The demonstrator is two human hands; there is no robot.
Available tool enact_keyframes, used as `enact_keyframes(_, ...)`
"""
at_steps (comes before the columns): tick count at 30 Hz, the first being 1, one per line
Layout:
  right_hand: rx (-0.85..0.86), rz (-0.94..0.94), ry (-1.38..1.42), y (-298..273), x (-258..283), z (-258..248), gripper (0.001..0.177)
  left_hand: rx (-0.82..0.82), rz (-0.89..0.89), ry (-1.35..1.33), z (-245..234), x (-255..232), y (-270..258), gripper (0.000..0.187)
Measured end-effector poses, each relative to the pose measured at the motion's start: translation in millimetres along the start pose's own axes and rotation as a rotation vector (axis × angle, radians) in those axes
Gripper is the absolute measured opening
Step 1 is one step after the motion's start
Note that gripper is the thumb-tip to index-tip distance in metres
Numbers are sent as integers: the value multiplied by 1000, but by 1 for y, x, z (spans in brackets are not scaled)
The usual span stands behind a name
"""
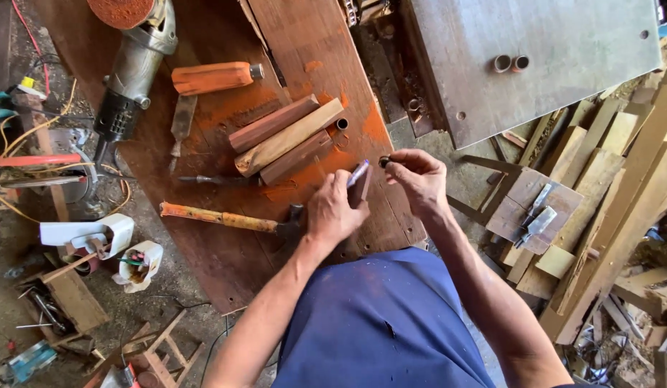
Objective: Marking a small wooden piece with a pen and then sanding it using an angle grinder.
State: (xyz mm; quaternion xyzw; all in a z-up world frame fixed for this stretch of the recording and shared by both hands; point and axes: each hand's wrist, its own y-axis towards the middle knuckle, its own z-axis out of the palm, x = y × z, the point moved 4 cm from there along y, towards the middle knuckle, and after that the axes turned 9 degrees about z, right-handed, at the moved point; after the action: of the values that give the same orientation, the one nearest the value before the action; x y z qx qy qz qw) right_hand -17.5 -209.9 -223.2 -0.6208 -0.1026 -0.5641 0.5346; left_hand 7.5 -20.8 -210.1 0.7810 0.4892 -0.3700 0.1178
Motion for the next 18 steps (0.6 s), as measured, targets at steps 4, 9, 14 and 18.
enact_keyframes(4,-16,-85,-132,-20,13,10,24,-16,65,56,-3,11,-4,45)
enact_keyframes(9,55,-226,-228,-27,15,23,21,-20,7,-23,-16,15,-8,51)
enact_keyframes(14,48,-297,-299,-32,19,22,21,-56,-22,-75,-24,10,-12,52)
enact_keyframes(18,36,-309,-344,-34,11,20,21,-74,-81,-208,-38,2,-15,47)
